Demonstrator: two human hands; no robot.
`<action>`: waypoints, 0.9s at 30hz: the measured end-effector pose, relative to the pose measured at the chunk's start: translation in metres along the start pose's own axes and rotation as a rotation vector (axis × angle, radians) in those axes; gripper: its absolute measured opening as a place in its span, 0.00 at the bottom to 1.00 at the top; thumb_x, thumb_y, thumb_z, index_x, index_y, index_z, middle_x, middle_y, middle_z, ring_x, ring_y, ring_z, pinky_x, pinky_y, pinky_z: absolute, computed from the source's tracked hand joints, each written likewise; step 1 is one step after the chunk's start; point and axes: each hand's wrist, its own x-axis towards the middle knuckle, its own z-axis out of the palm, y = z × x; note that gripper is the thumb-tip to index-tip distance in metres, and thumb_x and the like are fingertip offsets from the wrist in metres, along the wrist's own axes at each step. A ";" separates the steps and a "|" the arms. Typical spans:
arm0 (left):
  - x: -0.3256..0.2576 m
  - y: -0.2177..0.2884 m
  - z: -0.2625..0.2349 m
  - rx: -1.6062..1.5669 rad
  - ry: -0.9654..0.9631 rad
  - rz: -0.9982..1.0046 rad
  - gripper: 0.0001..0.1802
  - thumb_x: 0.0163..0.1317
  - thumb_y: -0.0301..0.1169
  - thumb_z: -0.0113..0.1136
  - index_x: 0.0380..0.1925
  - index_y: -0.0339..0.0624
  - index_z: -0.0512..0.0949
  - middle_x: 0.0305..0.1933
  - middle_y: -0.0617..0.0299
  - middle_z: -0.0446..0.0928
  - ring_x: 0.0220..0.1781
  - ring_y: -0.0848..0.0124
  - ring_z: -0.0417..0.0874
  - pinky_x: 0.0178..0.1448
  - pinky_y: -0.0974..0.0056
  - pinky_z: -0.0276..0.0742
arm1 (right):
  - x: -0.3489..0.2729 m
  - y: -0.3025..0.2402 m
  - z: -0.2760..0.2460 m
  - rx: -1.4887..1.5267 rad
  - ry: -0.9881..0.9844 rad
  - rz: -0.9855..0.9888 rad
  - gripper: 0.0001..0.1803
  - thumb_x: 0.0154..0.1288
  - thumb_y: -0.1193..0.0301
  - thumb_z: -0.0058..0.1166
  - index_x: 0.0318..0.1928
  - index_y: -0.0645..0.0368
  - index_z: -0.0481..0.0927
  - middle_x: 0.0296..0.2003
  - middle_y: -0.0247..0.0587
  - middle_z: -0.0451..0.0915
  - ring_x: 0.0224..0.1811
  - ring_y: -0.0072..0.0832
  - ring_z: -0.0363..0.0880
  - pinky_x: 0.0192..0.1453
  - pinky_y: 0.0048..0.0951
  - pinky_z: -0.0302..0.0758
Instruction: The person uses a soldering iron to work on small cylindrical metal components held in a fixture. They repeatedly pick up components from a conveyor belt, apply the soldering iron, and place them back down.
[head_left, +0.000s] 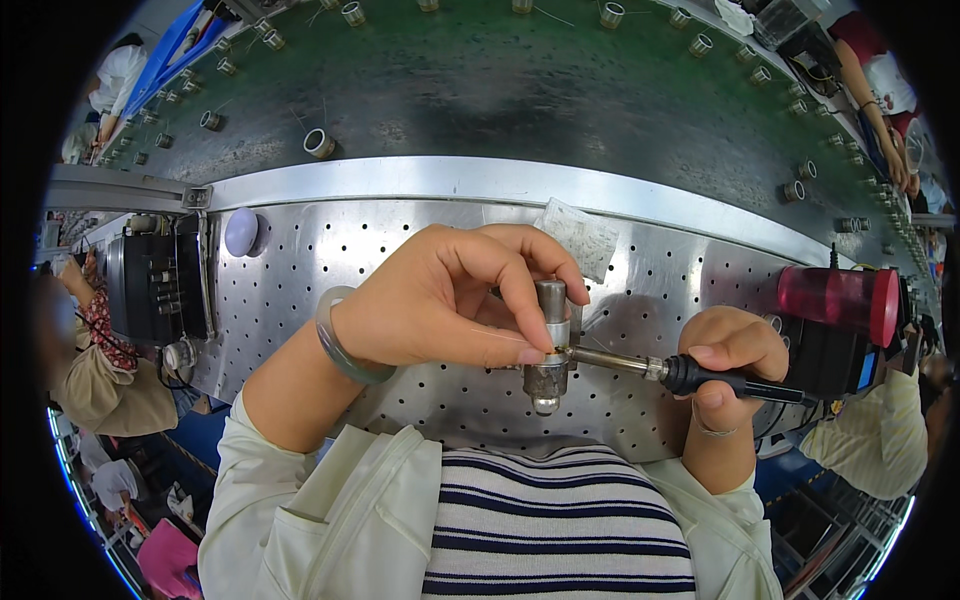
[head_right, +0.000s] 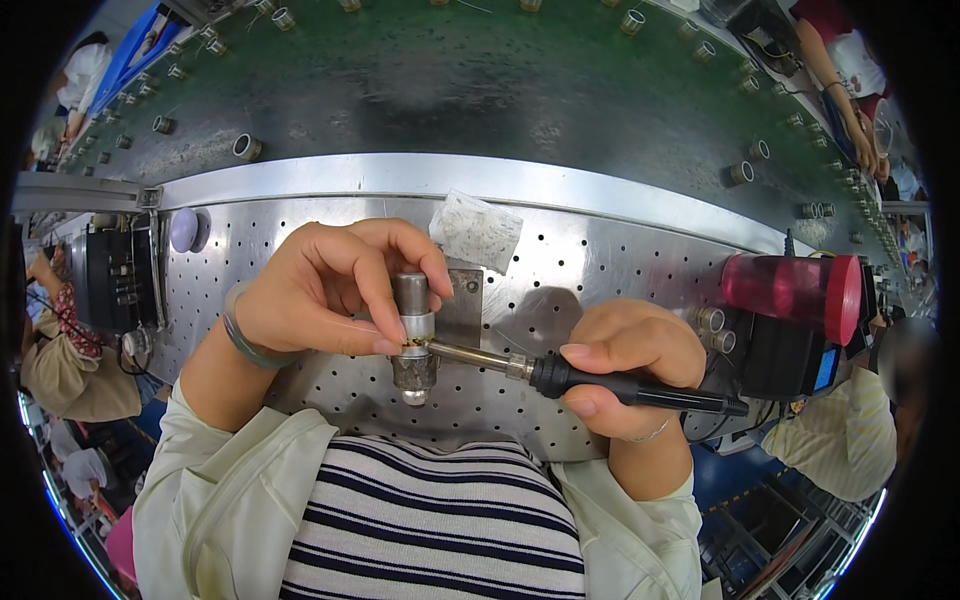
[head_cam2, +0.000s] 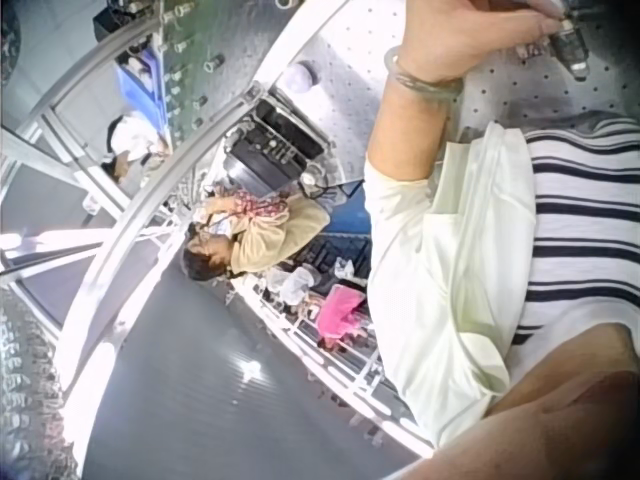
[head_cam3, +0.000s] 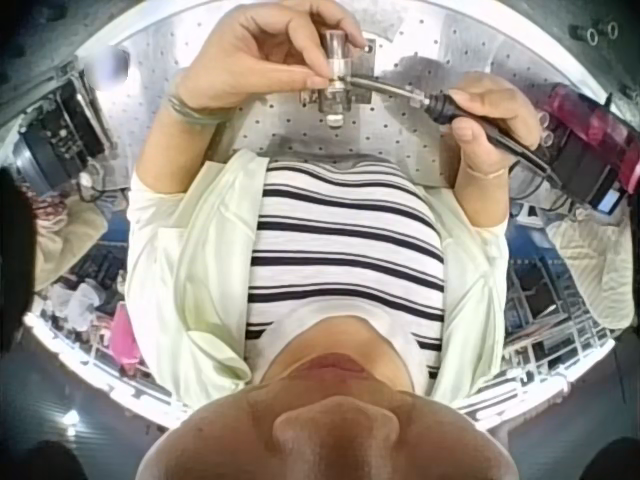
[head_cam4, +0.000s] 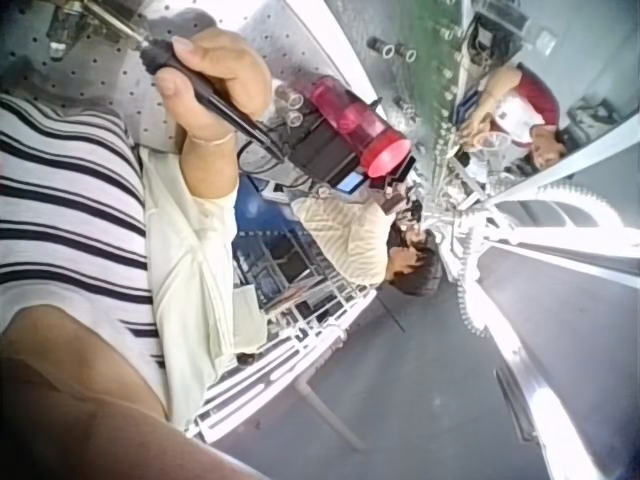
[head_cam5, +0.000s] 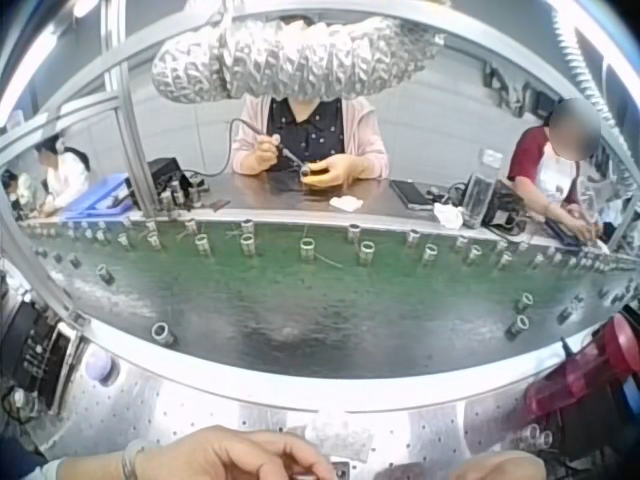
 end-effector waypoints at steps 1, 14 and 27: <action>0.000 -0.001 0.000 0.000 0.001 -0.001 0.09 0.43 0.15 0.68 0.24 0.40 0.82 0.48 0.49 0.74 0.50 0.62 0.76 0.56 0.63 0.71 | 0.000 0.000 0.000 -0.005 -0.005 -0.004 0.13 0.45 0.79 0.65 0.33 0.69 0.77 0.21 0.44 0.78 0.18 0.29 0.75 0.22 0.24 0.69; 0.004 0.001 0.000 -0.134 -0.014 -0.037 0.19 0.49 0.18 0.63 0.45 0.32 0.77 0.46 0.47 0.76 0.49 0.66 0.77 0.46 0.71 0.76 | 0.002 0.000 -0.002 -0.052 -0.036 -0.038 0.13 0.45 0.79 0.65 0.33 0.69 0.77 0.20 0.44 0.78 0.17 0.29 0.74 0.21 0.23 0.68; 0.005 0.009 0.002 -0.086 -0.017 -0.150 0.30 0.49 0.19 0.64 0.56 0.27 0.69 0.43 0.48 0.78 0.44 0.72 0.79 0.38 0.77 0.77 | 0.005 -0.003 -0.003 -0.082 -0.075 -0.045 0.13 0.46 0.79 0.65 0.33 0.69 0.77 0.21 0.44 0.78 0.18 0.30 0.75 0.22 0.24 0.69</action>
